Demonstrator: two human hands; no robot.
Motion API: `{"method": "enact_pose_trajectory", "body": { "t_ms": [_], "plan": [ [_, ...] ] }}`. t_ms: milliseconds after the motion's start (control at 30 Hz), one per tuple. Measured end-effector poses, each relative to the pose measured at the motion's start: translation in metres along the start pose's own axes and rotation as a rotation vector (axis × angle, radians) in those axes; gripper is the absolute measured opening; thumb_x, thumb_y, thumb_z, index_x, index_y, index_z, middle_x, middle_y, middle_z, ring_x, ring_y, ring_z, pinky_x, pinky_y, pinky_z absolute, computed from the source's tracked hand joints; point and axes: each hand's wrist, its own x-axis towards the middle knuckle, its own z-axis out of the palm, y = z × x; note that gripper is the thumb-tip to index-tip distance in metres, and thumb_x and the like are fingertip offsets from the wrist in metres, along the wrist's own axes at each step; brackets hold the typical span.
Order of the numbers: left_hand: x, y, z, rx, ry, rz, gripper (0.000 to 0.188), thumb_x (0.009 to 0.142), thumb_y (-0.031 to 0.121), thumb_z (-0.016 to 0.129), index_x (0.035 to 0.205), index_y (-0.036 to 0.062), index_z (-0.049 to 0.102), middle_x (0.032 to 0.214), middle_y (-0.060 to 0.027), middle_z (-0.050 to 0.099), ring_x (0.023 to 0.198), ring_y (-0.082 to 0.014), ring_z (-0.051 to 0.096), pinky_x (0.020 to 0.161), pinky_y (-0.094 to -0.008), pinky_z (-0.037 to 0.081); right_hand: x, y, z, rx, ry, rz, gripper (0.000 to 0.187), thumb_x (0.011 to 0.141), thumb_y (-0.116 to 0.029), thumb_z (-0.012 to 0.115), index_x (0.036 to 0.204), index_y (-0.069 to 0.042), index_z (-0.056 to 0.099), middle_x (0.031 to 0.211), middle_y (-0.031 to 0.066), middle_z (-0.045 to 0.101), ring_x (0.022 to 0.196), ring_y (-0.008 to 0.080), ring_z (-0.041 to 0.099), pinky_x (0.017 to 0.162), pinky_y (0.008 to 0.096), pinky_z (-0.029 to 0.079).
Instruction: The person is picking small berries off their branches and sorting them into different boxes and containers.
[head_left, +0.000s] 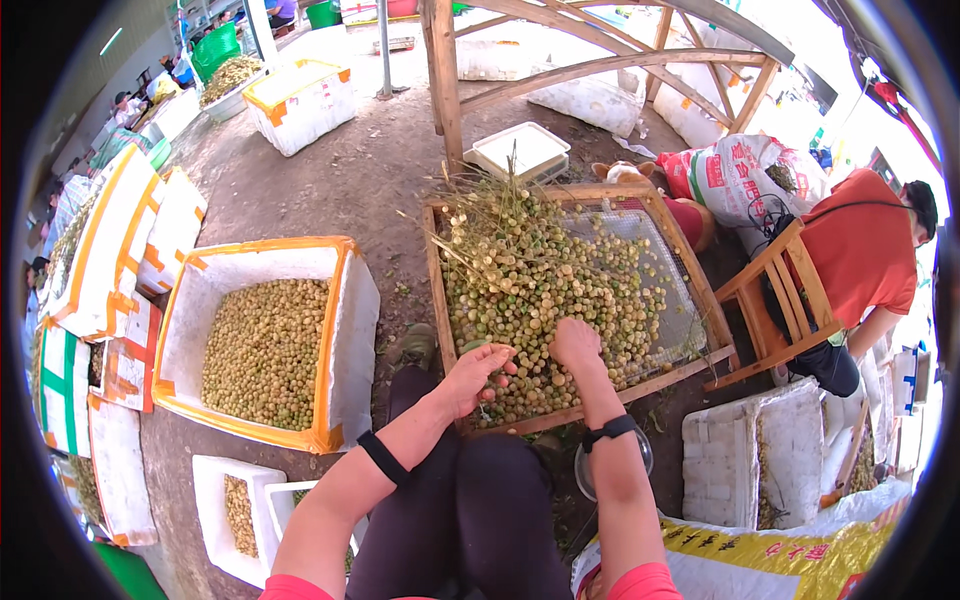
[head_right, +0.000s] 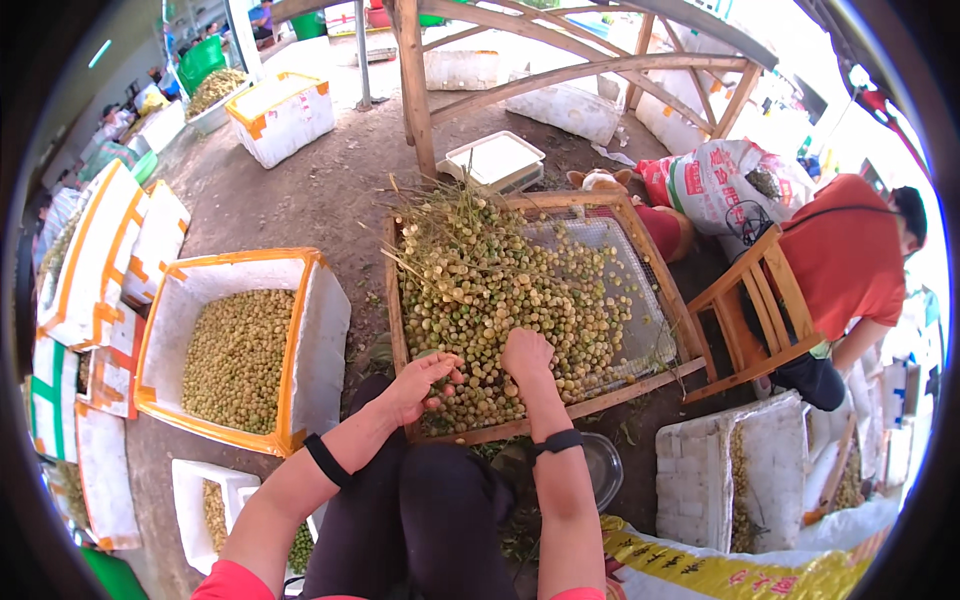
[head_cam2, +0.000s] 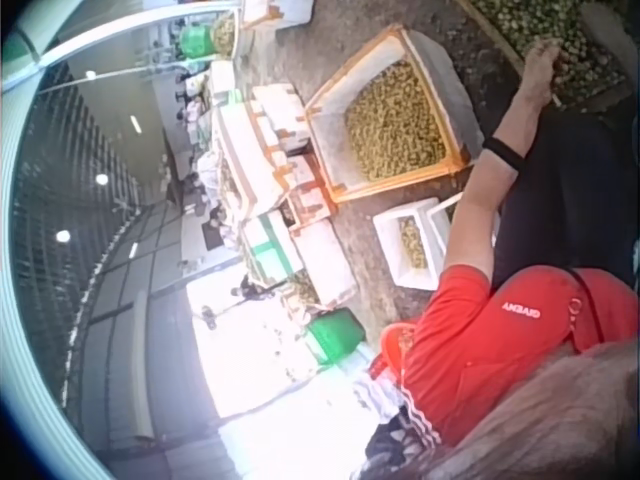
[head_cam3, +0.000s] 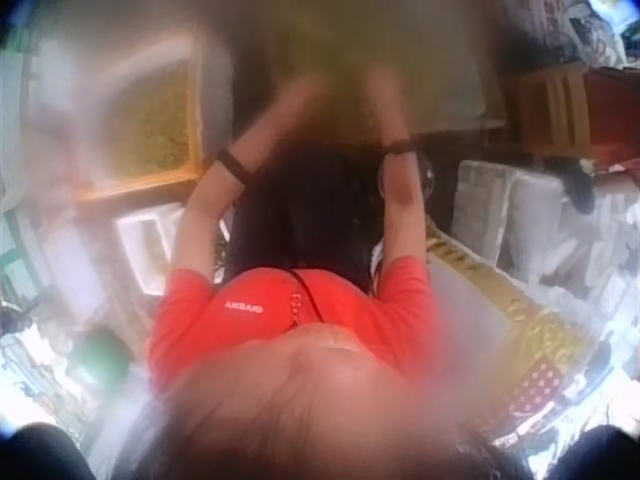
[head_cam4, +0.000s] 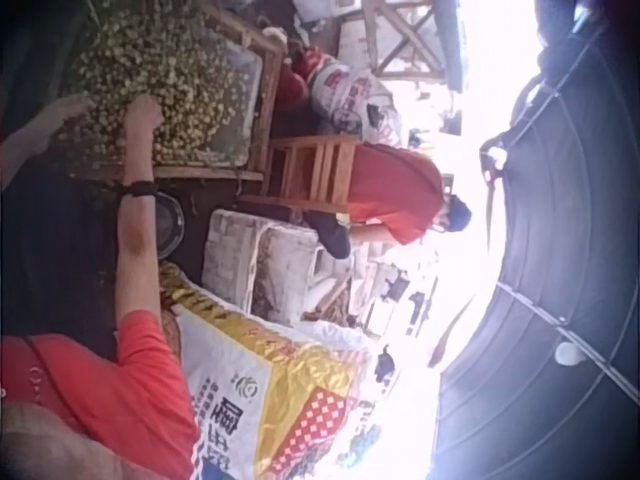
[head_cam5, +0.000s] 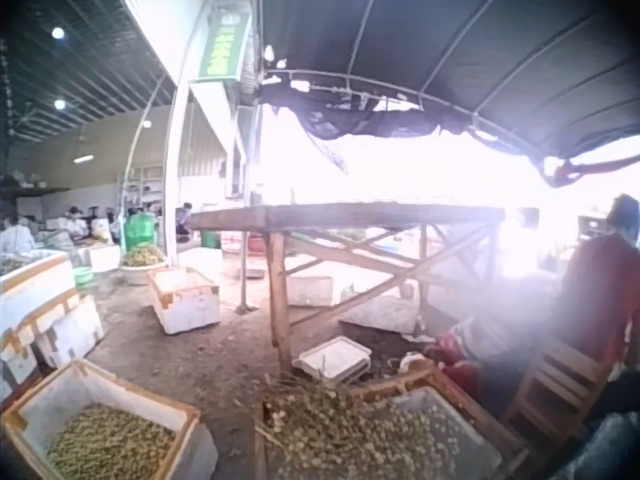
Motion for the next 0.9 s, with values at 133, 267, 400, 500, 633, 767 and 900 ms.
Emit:
{"method": "enact_pose_trajectory", "body": {
  "t_ms": [133, 267, 400, 500, 633, 767, 900],
  "plan": [
    [0.004, -0.008, -0.01, 0.114, -0.022, -0.006, 0.017, 0.087, 0.021, 0.049, 0.098, 0.0098, 0.052, 0.076, 0.0005, 0.053, 0.059, -0.0048, 0.045, 0.04, -0.0148, 0.03, -0.02, -0.003, -0.022, 0.212, -0.047, -0.022, 0.013, 0.068, -0.01, 0.056, 0.076, -0.001, 0.059, 0.078, 0.0146, 0.06, 0.076, 0.0271, 0.058, 0.067, 0.0378, 0.046],
    [0.01, -0.012, -0.006, 0.127, -0.077, 0.013, 0.018, 0.086, 0.022, 0.051, 0.099, 0.0104, 0.052, 0.076, 0.0008, 0.054, 0.058, -0.0042, 0.045, 0.04, -0.0141, 0.03, -0.048, 0.0, -0.018, 0.729, 0.131, -0.197, 0.013, 0.069, -0.011, 0.058, 0.078, -0.002, 0.056, 0.073, 0.0117, 0.059, 0.069, 0.0229, 0.058, 0.063, 0.0324, 0.045],
    [0.011, -0.014, -0.009, 0.066, -0.068, 0.008, 0.016, 0.084, 0.023, 0.053, 0.093, 0.0103, 0.052, 0.074, 0.0013, 0.053, 0.057, -0.0041, 0.044, 0.04, -0.0144, 0.029, -0.073, -0.025, -0.011, 0.932, 0.052, -0.393, 0.01, 0.07, -0.007, 0.057, 0.079, -0.002, 0.055, 0.07, 0.0101, 0.058, 0.066, 0.0225, 0.056, 0.06, 0.0296, 0.044],
    [0.012, -0.017, -0.01, 0.078, -0.099, 0.034, 0.017, 0.084, 0.026, 0.053, 0.088, 0.0097, 0.052, 0.073, 0.0016, 0.052, 0.056, -0.0041, 0.042, 0.04, -0.0147, 0.028, -0.073, -0.024, 0.003, 0.821, 0.26, -0.556, 0.009, 0.07, -0.005, 0.058, 0.078, -0.002, 0.056, 0.069, 0.0093, 0.057, 0.065, 0.0238, 0.054, 0.058, 0.0309, 0.044],
    [0.013, -0.016, -0.012, 0.076, -0.144, 0.017, 0.023, 0.084, 0.032, 0.051, 0.084, 0.0095, 0.052, 0.07, 0.0018, 0.05, 0.054, -0.0044, 0.039, 0.039, -0.0152, 0.027, -0.071, -0.023, 0.008, 0.81, 0.392, -0.611, 0.009, 0.068, -0.004, 0.061, 0.076, -0.002, 0.057, 0.068, 0.0088, 0.055, 0.064, 0.024, 0.053, 0.056, 0.0316, 0.043],
    [0.012, -0.014, -0.013, 0.035, -0.149, -0.1, 0.027, 0.085, 0.036, 0.049, 0.083, 0.0099, 0.052, 0.067, 0.0025, 0.048, 0.053, -0.0045, 0.038, 0.037, -0.0167, 0.025, -0.079, -0.028, 0.005, 0.931, 0.386, -0.565, 0.006, 0.071, -0.003, 0.061, 0.075, -0.002, 0.057, 0.068, 0.0098, 0.055, 0.061, 0.0231, 0.053, 0.055, 0.0303, 0.043],
    [0.01, -0.013, -0.009, 0.021, -0.186, -0.091, 0.029, 0.085, 0.039, 0.046, 0.082, 0.0097, 0.052, 0.067, 0.0017, 0.048, 0.053, -0.005, 0.039, 0.037, -0.0154, 0.026, -0.08, -0.029, 0.01, 0.928, 0.375, -0.486, 0.004, 0.074, -0.004, 0.058, 0.078, -0.001, 0.056, 0.068, 0.0107, 0.054, 0.059, 0.0236, 0.053, 0.052, 0.0294, 0.042]
  ]
}}
